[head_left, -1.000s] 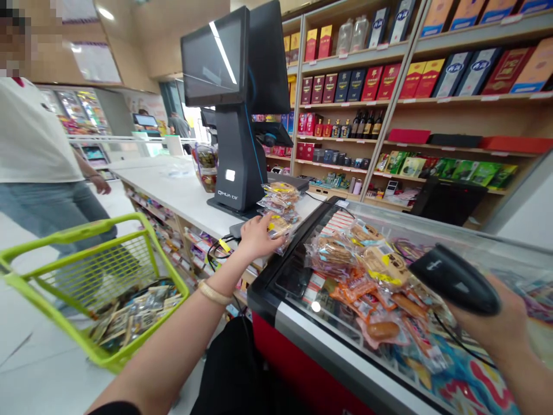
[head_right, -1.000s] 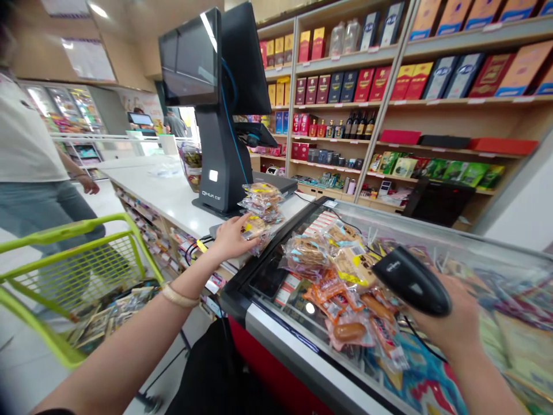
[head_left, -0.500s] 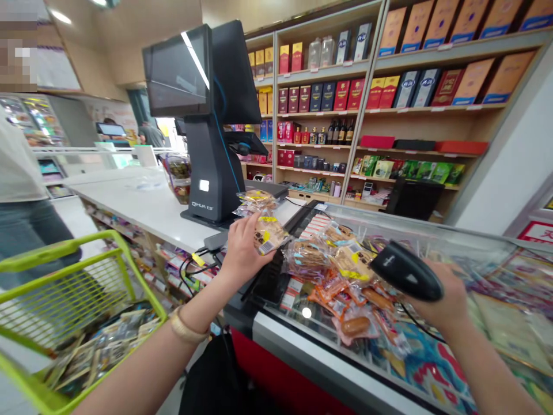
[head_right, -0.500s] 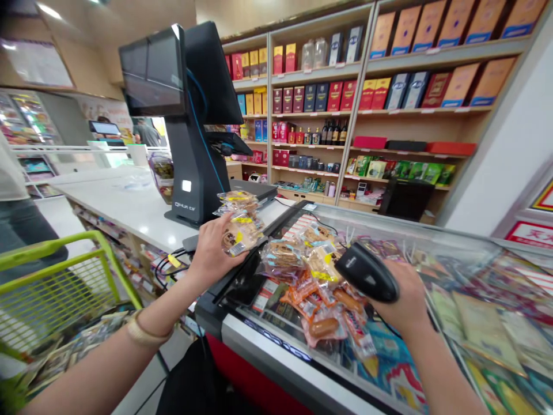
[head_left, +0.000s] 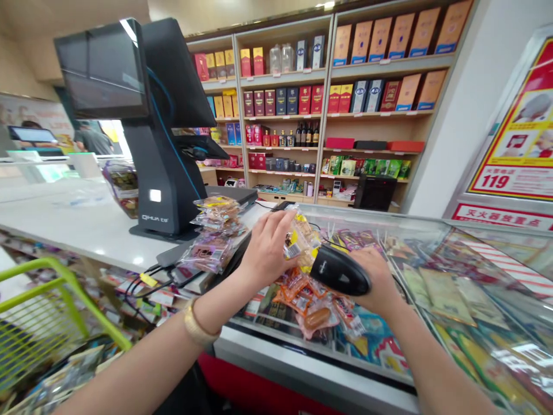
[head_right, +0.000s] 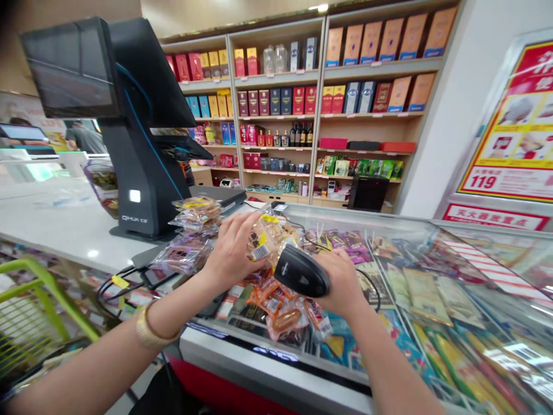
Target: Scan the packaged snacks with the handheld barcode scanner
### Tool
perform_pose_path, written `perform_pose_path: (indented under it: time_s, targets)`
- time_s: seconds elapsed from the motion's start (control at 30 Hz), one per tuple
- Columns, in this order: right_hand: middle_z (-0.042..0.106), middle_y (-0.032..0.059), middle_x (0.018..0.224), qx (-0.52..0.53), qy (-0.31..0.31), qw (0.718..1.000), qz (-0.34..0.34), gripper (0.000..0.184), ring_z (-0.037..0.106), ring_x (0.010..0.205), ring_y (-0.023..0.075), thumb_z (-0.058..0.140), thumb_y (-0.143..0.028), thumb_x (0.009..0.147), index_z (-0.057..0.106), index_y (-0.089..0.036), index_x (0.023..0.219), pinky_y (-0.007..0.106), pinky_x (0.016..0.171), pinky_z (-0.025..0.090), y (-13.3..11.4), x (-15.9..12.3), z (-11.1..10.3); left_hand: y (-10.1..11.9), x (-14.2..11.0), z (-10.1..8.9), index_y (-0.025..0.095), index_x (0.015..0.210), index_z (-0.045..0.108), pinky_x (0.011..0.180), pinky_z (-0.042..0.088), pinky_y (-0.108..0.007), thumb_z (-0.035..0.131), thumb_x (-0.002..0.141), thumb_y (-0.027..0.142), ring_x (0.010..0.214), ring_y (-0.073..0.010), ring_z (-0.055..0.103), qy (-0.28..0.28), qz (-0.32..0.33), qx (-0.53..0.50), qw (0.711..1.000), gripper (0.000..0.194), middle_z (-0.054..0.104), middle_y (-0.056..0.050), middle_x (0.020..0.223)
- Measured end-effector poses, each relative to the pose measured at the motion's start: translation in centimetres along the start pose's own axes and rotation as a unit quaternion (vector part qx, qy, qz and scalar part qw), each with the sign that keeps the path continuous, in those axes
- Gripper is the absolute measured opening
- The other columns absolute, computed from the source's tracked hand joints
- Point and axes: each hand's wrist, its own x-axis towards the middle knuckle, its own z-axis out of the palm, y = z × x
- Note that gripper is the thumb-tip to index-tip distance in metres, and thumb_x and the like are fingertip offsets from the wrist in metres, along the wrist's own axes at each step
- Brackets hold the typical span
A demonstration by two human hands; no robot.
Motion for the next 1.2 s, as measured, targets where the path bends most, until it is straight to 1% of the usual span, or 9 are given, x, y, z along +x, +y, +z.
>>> perform_pose_path:
  time_s: [0.2, 0.43, 0.6, 0.73, 0.83, 0.97, 1.03, 1.1, 1.2]
  targets:
    - [0.065, 0.0024, 0.071, 0.015, 0.008, 1.000, 0.009, 0.032, 0.060, 0.066, 0.0191, 0.066, -0.050, 0.076, 0.061, -0.020, 0.086, 0.034, 0.066, 0.036, 0.2, 0.0, 0.1, 0.4, 0.2, 0.2, 0.021, 0.142, 0.030, 0.107, 0.033, -0.049, 0.074, 0.066, 0.026, 0.124, -0.0326, 0.042, -0.012, -0.015, -0.010, 1.000, 0.088, 0.050, -0.013, 0.132]
    - [0.068, 0.0054, 0.077, -0.049, 0.228, 0.970, 0.069, 0.029, 0.064, 0.070, 0.0245, 0.061, -0.044, 0.074, 0.060, -0.021, 0.093, 0.038, 0.064, 0.047, 2.3, -0.9, -0.2, 1.4, 0.8, 2.1, 0.019, 0.136, 0.037, 0.100, 0.041, -0.045, 0.077, 0.060, 0.033, 0.116, -0.0301, 0.050, -0.049, -0.150, -0.140, 0.977, 0.087, 0.056, -0.013, 0.126]
    - [0.068, 0.0049, 0.073, -0.067, 0.226, 0.967, 0.099, 0.024, 0.063, 0.065, 0.0246, 0.061, -0.040, 0.071, 0.061, -0.021, 0.087, 0.038, 0.061, 0.050, 3.5, -1.5, 0.0, 2.7, 1.0, 4.4, 0.021, 0.133, 0.043, 0.102, 0.036, -0.052, 0.077, 0.062, 0.043, 0.121, -0.0341, 0.048, -0.151, -0.146, -0.130, 0.969, 0.082, 0.058, -0.013, 0.127]
    - [0.069, 0.0061, 0.076, -0.073, 0.209, 0.974, 0.055, 0.025, 0.065, 0.068, 0.0263, 0.063, -0.038, 0.072, 0.061, -0.022, 0.091, 0.040, 0.064, 0.051, 3.6, -1.6, 0.3, 2.4, 0.0, 3.9, 0.025, 0.133, 0.045, 0.107, 0.030, -0.053, 0.073, 0.069, 0.049, 0.126, -0.0317, 0.046, -0.142, -0.122, -0.122, 0.975, 0.074, 0.056, -0.012, 0.132]
    - [0.069, 0.0066, 0.079, -0.078, 0.203, 0.975, 0.041, 0.026, 0.066, 0.071, 0.0271, 0.062, -0.039, 0.074, 0.062, -0.022, 0.094, 0.041, 0.066, 0.051, 3.7, -1.8, 0.5, 0.0, -1.5, 1.8, 0.025, 0.134, 0.045, 0.107, 0.033, -0.047, 0.072, 0.071, 0.042, 0.127, -0.0286, 0.046, -0.091, -0.137, -0.104, 0.981, 0.071, 0.052, -0.012, 0.136]
    - [0.070, 0.0066, 0.079, -0.085, 0.200, 0.975, 0.047, 0.028, 0.067, 0.072, 0.0274, 0.062, -0.041, 0.074, 0.062, -0.021, 0.095, 0.040, 0.066, 0.052, 4.0, -2.0, 0.7, -7.0, -4.4, -1.9, 0.022, 0.130, 0.049, 0.107, 0.036, -0.045, 0.070, 0.071, 0.041, 0.125, -0.0279, 0.048, -0.050, -0.194, -0.042, 0.979, 0.065, 0.054, -0.013, 0.133]
    - [0.070, 0.0061, 0.078, -0.084, 0.191, 0.977, 0.047, 0.030, 0.066, 0.070, 0.0264, 0.063, -0.042, 0.074, 0.062, -0.021, 0.095, 0.039, 0.065, 0.052, 3.9, -2.0, 0.7, -11.1, -5.6, -3.8, 0.020, 0.132, 0.049, 0.107, 0.037, -0.045, 0.071, 0.067, 0.045, 0.125, -0.0291, 0.050, -0.086, -0.219, -0.031, 0.971, 0.073, 0.056, -0.013, 0.132]
    - [0.070, 0.0056, 0.078, -0.081, 0.177, 0.980, 0.049, 0.031, 0.066, 0.068, 0.0253, 0.064, -0.044, 0.074, 0.062, -0.022, 0.096, 0.039, 0.064, 0.051, 3.8, -2.1, 0.8, -14.5, -6.5, -5.3, 0.018, 0.132, 0.049, 0.108, 0.037, -0.044, 0.074, 0.061, 0.048, 0.124, -0.0297, 0.052, -0.164, -0.224, -0.052, 0.959, 0.081, 0.057, -0.014, 0.134]
    - [0.069, 0.0057, 0.079, -0.079, 0.168, 0.982, 0.038, 0.032, 0.065, 0.069, 0.0251, 0.064, -0.046, 0.075, 0.062, -0.022, 0.096, 0.038, 0.062, 0.051, 3.8, -2.2, 0.9, -17.4, -6.9, -6.7, 0.017, 0.134, 0.048, 0.107, 0.038, -0.041, 0.075, 0.057, 0.048, 0.123, -0.0292, 0.054, -0.281, -0.224, -0.079, 0.930, 0.087, 0.057, -0.013, 0.136]
